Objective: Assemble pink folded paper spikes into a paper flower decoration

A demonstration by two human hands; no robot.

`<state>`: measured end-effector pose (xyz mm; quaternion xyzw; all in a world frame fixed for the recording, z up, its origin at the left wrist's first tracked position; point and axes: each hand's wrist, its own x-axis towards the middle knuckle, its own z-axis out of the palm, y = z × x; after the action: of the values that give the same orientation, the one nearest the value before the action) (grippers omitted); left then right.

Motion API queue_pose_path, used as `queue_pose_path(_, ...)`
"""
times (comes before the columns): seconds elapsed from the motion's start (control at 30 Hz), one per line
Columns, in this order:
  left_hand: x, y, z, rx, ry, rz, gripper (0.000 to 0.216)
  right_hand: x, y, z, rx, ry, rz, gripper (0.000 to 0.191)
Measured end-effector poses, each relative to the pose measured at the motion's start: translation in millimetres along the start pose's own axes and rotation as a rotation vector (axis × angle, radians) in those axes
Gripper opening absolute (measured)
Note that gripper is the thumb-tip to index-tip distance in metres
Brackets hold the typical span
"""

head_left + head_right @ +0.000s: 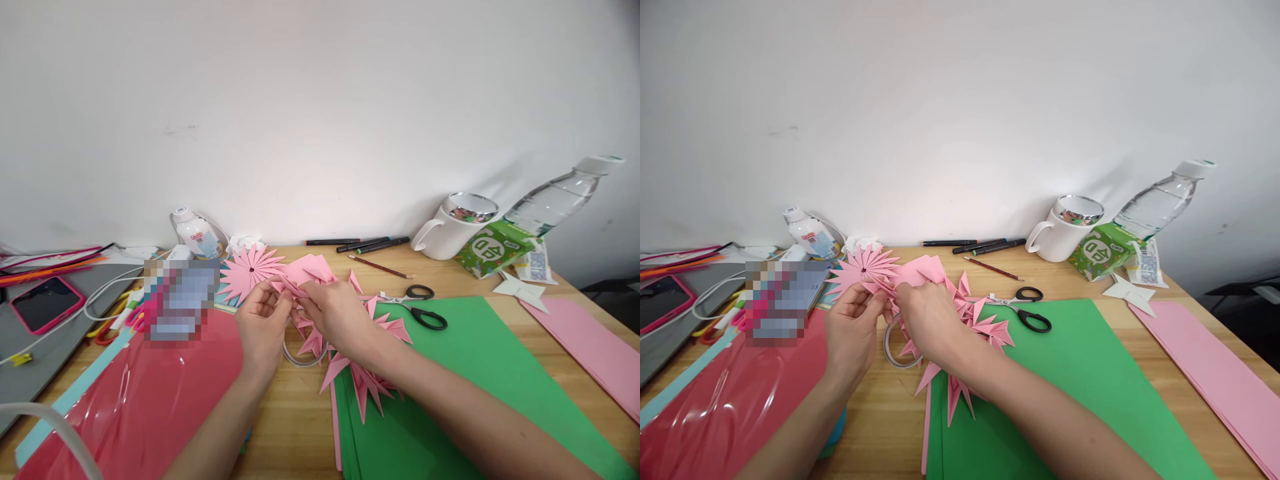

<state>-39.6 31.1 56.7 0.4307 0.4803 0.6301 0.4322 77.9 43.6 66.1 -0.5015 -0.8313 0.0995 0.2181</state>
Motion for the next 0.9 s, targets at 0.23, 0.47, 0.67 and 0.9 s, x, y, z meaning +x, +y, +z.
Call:
queue_pose_path(0.23,-1.2,-2.3,-0.9,0.009,-0.003,0.008,0.002,1.6,1.1,0.6,0.029,0.018,-0.004,0.022)
queue_pose_path(0.47,0.3,-3.5,-0.1,-0.001,-0.001,0.027,0.003,0.9,0.5,-2.0,0.050,0.028,0.001,0.022)
queue_pose_path(0.67,-0.1,-3.7,-1.3,0.007,0.001,0.024,0.002,0.6,1.6,0.5,0.035,0.054,-0.006,0.022)
queue_pose_path(0.9,-0.6,-3.9,-0.8,0.026,0.014,0.031,0.006,-1.0,-0.2,-1.1,-0.016,0.025,-0.009,0.022)
